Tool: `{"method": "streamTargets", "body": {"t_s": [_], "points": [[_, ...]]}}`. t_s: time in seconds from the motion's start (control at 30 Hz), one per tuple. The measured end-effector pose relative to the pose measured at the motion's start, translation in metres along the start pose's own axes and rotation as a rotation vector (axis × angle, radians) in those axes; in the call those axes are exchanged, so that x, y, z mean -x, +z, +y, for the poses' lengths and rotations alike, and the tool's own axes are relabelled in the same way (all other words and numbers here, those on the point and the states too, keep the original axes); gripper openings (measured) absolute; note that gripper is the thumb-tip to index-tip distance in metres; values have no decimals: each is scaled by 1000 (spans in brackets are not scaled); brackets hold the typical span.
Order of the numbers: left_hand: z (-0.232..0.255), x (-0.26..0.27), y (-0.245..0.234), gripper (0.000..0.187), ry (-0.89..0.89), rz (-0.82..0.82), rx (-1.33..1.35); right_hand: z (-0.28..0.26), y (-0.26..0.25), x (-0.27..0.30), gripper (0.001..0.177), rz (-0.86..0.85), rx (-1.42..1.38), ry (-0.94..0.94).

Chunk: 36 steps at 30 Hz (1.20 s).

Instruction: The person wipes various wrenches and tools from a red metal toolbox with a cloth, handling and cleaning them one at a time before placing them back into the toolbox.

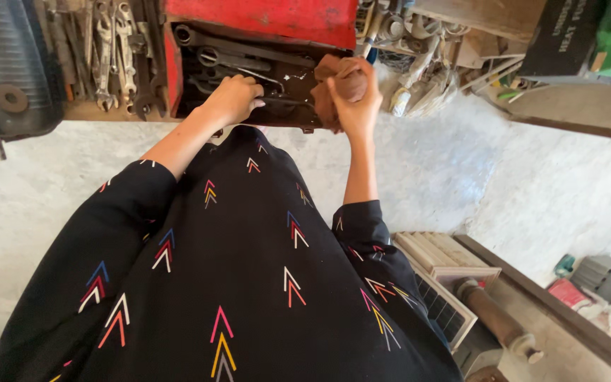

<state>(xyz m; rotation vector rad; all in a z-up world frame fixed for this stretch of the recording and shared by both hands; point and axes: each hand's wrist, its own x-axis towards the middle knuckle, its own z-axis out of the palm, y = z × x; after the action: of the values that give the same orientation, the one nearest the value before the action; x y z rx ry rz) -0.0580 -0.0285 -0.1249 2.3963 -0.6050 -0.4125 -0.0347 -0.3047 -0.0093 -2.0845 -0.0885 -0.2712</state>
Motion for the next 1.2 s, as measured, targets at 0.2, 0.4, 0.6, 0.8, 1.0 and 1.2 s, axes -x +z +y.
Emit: {"method": "streamTargets", "body": {"t_s": [0.2,0.4,0.6,0.8,1.0,1.2], "points": [[-7,13,20,19,-14,89,-22,12,25,6,53,-73,44,136],[-5,32,14,18,-140,129,14,57,49,5,57,-35,-95,123],[5,32,-22,16,-158,378,-170,56,25,-8,67,163,-82,195],[-7,-17,-40,28,34,524,-544,45,12,1,64,310,-71,218],[-23,-31,-23,23,20,208,-749,53,5,29,68,306,18,244],[-5,-20,-34,19,102,169,-639,56,-11,33,69,387,-135,264]]}}
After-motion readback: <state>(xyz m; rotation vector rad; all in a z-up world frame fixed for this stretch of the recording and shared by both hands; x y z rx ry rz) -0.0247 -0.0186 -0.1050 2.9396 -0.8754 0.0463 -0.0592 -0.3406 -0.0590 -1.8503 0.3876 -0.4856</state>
